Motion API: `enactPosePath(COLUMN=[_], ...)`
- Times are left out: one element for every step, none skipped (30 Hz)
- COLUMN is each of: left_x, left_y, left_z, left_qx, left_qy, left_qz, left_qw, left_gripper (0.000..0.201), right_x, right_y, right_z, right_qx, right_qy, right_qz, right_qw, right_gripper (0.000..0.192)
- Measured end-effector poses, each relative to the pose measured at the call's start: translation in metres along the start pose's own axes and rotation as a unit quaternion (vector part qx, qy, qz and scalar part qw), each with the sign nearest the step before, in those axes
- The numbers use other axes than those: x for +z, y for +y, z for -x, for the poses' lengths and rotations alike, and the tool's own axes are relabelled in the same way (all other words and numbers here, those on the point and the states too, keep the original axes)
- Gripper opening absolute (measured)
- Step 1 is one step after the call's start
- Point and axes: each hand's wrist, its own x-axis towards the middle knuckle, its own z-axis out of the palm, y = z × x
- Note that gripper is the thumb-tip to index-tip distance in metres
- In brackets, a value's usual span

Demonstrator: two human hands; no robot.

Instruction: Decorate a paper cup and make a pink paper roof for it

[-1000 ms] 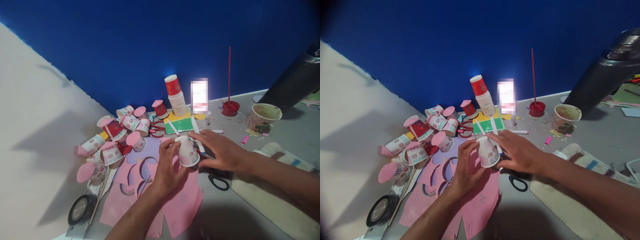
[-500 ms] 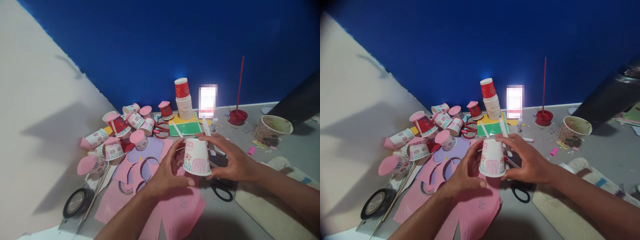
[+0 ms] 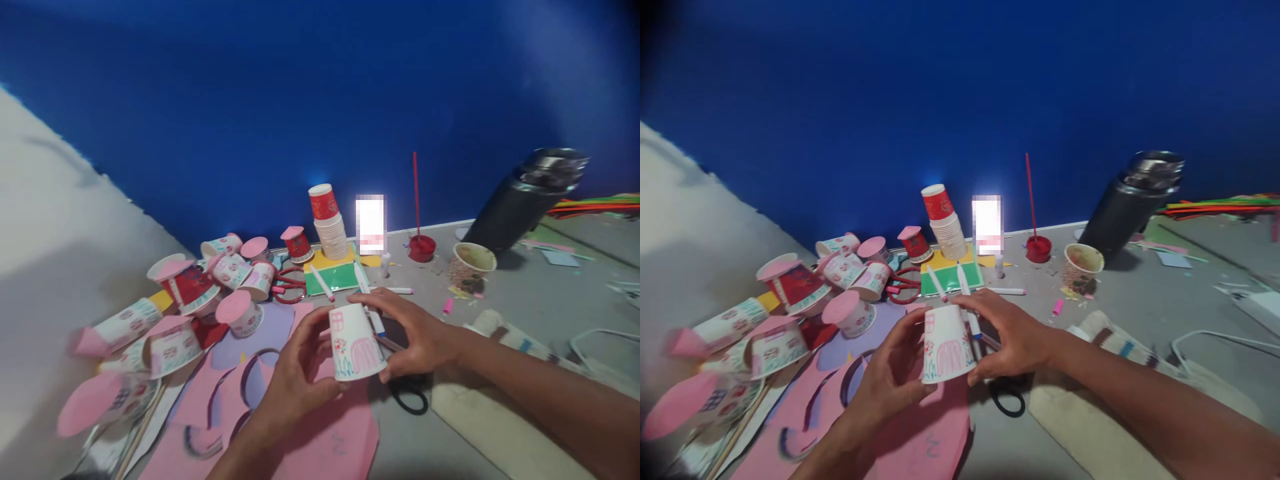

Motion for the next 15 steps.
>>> enactPosePath(left_x=[0.000,0.001,0.002,0.002,0.002,0.001,0.000,-0.002,-0.003,-0.005,-0.007,-0.008,-0.008,-0.008,-0.008], left_y=[0.001,0.002,0.003,0.003,0.003,0.002,0.001,-0.001,-0.003,-0.005,-0.006,-0.007,-0.008,-0.008,-0.008], left_z=[0.000,0.000,0.000,0.000,0.000,-0.001,-0.002,-0.003,-0.004,-0.005,-0.006,-0.007,-0.007,-0.007,-0.007], left_qx=[0.005,0.012,0.024,0.039,0.057,0.074,0.086,0.096,0.101,0.104,0.105,0.109,0.113,0.116,0.118], left_qy=[0.015,0.033,0.054,0.075,0.093,0.108,0.117,0.123,0.127,0.128,0.128,0.130,0.132,0.133,0.134], left_qz=[-0.044,-0.103,-0.166,-0.230,-0.286,-0.329,-0.360,-0.379,-0.390,-0.397,-0.401,-0.405,-0.409,-0.411,-0.413], left_qw=[0.999,0.994,0.984,0.970,0.952,0.935,0.922,0.912,0.906,0.903,0.901,0.898,0.896,0.894,0.893], left_gripper=[0.078,0.077,0.075,0.074,0.072,0.070,0.069,0.067,0.067,0.067,0.067,0.068,0.068,0.069,0.069], right_x=[-0.001,-0.003,-0.005,-0.008,-0.011,-0.014,-0.018,-0.022,-0.027,-0.032,-0.038,-0.044,-0.049,-0.054,-0.058], right_y=[-0.001,-0.001,-0.002,-0.003,-0.003,-0.003,-0.002,-0.002,0.000,0.001,0.003,0.006,0.009,0.012,0.016], right_z=[-0.001,-0.002,-0.003,-0.003,-0.004,-0.004,-0.005,-0.005,-0.006,-0.007,-0.007,-0.008,-0.008,-0.008,-0.007], right_qx=[0.010,0.020,0.027,0.031,0.035,0.039,0.050,0.072,0.106,0.145,0.183,0.218,0.246,0.268,0.288], right_qy=[-0.005,-0.012,-0.021,-0.028,-0.031,-0.027,-0.018,-0.005,0.008,0.020,0.030,0.037,0.043,0.047,0.048], right_qz=[0.001,0.007,0.018,0.035,0.057,0.081,0.109,0.146,0.188,0.231,0.272,0.307,0.332,0.350,0.365], right_qw=[1.000,1.000,0.999,0.999,0.997,0.996,0.993,0.987,0.976,0.962,0.944,0.926,0.910,0.896,0.884], right_gripper=[0.110,0.111,0.112,0.113,0.113,0.110,0.103,0.092,0.079,0.067,0.056,0.050,0.047,0.045,0.044])
